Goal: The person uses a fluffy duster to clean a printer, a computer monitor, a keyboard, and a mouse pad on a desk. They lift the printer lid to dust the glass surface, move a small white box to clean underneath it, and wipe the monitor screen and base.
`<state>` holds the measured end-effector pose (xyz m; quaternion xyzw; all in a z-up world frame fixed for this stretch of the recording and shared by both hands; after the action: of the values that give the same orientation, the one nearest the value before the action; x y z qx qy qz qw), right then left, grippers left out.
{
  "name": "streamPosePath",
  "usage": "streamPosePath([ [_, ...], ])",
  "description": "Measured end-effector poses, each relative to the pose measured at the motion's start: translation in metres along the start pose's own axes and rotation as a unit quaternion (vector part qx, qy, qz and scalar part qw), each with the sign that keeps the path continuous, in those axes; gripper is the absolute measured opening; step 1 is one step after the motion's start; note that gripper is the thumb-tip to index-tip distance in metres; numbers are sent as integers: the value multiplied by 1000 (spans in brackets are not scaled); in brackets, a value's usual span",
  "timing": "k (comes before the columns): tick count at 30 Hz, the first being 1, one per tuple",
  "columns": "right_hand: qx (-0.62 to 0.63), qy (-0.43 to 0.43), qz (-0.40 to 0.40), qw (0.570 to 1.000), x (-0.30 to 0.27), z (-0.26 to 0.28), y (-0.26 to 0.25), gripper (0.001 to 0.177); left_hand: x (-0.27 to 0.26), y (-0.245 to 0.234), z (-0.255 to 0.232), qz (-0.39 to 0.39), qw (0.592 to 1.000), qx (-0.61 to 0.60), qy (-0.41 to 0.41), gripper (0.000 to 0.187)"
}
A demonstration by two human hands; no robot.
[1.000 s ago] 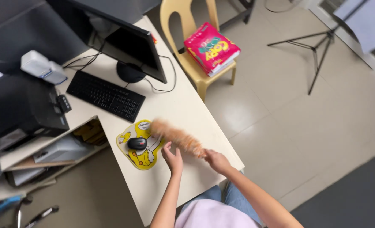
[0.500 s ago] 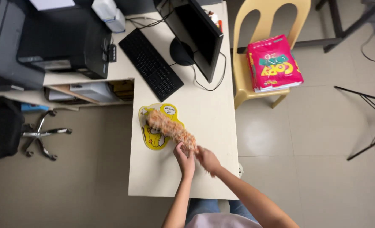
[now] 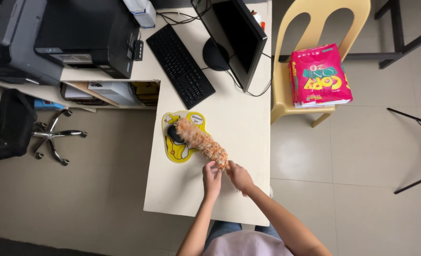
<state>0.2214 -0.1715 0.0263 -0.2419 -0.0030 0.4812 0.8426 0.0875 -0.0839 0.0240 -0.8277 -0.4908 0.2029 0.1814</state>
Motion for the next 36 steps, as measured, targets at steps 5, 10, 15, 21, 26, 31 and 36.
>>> streamPosePath([
  [5,40,80,-57,994,-15,-14,-23,28,18,6,13,41,997,50,44,27],
  [10,114,185,-105,970,-17,-57,-58,27,47,35,8,63,995,57,45,21],
  [15,-25,95,-33,995,15,-131,-76,31,73,73,-4,14,997,55,46,18],
  [21,18,107,116,987,38,-134,-152,34,90,160,-1,-55,998,38,14,28],
  [26,1,48,143,988,82,-162,-228,27,80,231,-44,-44,999,-7,-30,39],
  [31,-18,67,22,997,102,-166,-292,22,84,264,-76,-24,999,-20,-35,38],
  [36,90,172,-76,978,84,-155,-337,22,114,267,-84,-13,1000,18,-17,33],
])
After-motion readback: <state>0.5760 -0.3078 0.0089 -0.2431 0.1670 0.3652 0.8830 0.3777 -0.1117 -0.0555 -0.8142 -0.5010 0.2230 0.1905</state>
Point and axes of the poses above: each hand's wrist, its own x-axis towards the middle knuckle, its own y-axis out of the palm, z = x × y, the point moved 4 cm from there along x, towards the middle knuckle, and after that the axes turned 2 degrees about x, right-handed, at the moved point
